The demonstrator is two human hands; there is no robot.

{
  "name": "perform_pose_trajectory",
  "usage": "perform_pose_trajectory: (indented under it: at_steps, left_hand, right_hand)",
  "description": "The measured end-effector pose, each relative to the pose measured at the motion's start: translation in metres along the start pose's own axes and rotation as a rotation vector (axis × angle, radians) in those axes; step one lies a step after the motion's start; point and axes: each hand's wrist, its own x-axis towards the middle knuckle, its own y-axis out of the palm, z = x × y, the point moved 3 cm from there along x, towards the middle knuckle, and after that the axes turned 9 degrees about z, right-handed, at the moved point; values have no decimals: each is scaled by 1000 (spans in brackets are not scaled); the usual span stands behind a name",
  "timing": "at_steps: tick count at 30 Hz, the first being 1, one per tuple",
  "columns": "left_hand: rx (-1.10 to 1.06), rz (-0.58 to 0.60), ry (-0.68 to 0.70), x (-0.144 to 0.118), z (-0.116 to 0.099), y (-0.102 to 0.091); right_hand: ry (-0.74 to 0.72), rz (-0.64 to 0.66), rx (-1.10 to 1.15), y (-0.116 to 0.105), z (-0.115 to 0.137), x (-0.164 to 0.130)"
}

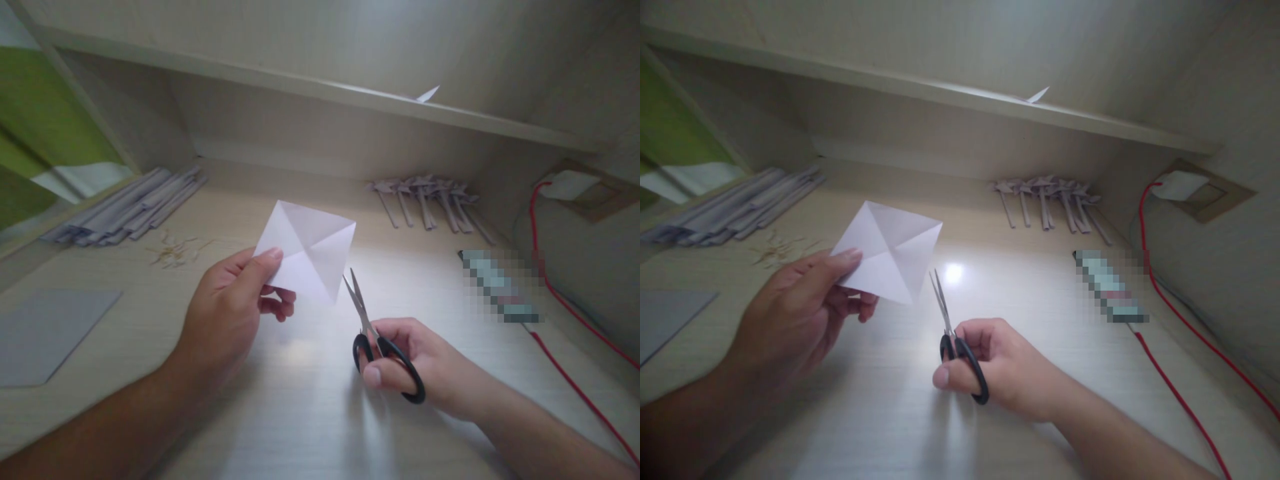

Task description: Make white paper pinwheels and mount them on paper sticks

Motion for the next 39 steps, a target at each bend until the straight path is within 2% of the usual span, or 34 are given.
perform_pose_trajectory:
  at_steps: [4, 9, 12, 15, 19, 27, 30, 34, 39]
  left_hand:
    - [-23, 5, -2, -2, 0, 1]
    - [37, 55, -22, -3, 5, 3]
    - [144, 153, -18, -6, 10, 11]
    - [200, 305, -28, -14, 14, 22]
    - [207, 465, -112, -23, 16, 31]
    - [194, 612, -301, -22, 24, 30]
    - [156, 595, -305, -18, 23, 28]
    - [49, 492, -263, -11, 15, 20]
    - [17, 366, -187, -5, 4, 11]
  right_hand:
    - [1, -63, 31, -1, -1, 2]
    - [-145, -246, 80, -7, -2, 4]
    - [-272, -391, 91, -12, -1, 1]
    - [-383, -477, 98, -17, 0, -2]
    - [-433, -500, 132, -19, 1, -3]
    - [-380, -433, 148, -20, -3, 1]
    - [-372, -443, 89, -22, -3, 1]
    - [-327, -466, 26, -20, 2, 0]
    - [-273, -385, -62, -11, 8, -3]
